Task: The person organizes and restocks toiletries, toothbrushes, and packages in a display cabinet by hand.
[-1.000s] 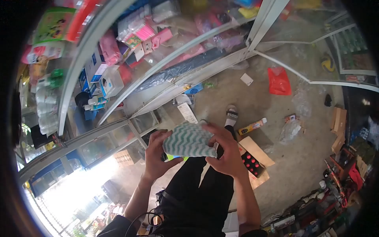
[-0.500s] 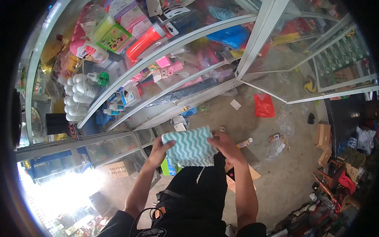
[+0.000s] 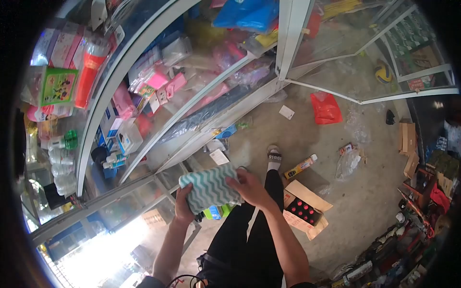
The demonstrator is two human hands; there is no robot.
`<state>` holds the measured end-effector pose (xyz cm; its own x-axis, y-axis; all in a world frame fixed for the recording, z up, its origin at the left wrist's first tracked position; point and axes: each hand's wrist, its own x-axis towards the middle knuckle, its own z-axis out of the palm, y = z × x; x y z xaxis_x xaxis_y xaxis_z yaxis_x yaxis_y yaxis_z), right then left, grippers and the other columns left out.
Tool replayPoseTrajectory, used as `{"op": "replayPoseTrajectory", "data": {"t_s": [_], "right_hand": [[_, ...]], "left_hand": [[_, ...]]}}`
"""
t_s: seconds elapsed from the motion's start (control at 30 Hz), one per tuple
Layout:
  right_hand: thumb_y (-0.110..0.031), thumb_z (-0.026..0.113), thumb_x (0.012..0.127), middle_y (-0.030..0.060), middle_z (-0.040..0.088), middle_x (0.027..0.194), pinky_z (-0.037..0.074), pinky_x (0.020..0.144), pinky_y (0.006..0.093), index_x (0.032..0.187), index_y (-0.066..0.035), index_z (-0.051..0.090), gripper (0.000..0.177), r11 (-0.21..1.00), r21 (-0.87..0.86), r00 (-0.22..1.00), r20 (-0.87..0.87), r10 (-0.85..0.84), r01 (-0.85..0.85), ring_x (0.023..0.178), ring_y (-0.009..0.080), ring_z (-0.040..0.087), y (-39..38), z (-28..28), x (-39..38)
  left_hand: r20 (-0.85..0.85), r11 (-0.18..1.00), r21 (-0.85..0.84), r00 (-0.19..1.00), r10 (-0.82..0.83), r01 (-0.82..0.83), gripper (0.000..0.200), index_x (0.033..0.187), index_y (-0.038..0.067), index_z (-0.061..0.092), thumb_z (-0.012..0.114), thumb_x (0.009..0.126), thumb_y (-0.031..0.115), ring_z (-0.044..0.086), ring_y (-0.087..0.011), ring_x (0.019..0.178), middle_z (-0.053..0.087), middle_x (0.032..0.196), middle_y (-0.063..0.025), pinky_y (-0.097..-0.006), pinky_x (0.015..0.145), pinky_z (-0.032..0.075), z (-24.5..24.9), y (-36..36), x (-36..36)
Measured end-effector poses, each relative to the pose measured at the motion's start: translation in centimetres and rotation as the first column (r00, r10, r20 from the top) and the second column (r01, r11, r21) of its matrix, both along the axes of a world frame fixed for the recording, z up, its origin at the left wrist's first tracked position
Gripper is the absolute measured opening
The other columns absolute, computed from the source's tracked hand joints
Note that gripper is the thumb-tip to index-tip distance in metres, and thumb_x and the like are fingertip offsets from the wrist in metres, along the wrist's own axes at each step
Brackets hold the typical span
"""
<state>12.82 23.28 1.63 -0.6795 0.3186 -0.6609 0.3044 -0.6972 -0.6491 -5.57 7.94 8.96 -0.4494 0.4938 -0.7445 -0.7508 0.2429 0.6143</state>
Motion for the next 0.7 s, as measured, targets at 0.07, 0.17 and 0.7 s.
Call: {"op": "replayPoseTrajectory", "data": {"t_s": [0.07,0.17,0.7], "right_hand": [[-0.034,0.071,0.098,0.0094,0.074,0.091,0.055,0.073,0.0300,0.123,-0.001,0.065,0.042,0.833,0.551,0.993,0.064,-0.097,0.046,0.085,0.0154,0.071,5.1,3.7,-1.6],[-0.031,0.070,0.097,0.0126,0.074,0.093,0.056,0.072,0.0367,0.117,-0.002,0.066,0.035,0.574,0.800,0.979,-0.078,-0.189,0.175,0.087,0.0209,0.073,14.7,6.4,-5.8],[-0.047,0.048,0.105,0.0155,0.059,0.146,0.037,0.116,0.0394,0.140,-0.012,0.062,0.051,-0.422,0.903,0.977,-0.018,-0.210,-0.074,0.136,0.0319,0.053,43.7,5.3,-25.6]], "left_hand": [[0.017,0.996,0.013,0.996,0.086,-0.086,0.038,0.127,-0.001,0.062,0.063,0.097,0.023,0.070,-0.0259,0.108,0.071,0.118,-0.0133,-0.0390,0.096,0.056,0.0,0.4,0.4],[0.057,0.984,0.024,0.982,0.177,-0.179,0.036,0.126,-0.001,0.064,0.062,0.098,0.023,0.071,-0.0239,0.106,0.072,0.116,-0.0119,-0.0370,0.094,0.056,-0.1,0.2,1.1],[0.078,0.963,-0.104,0.963,0.257,-0.249,0.043,0.133,-0.004,0.057,0.062,0.098,0.021,0.069,-0.0238,0.109,0.069,0.122,-0.0133,-0.0355,0.097,0.054,-1.0,-3.3,5.4]]}}
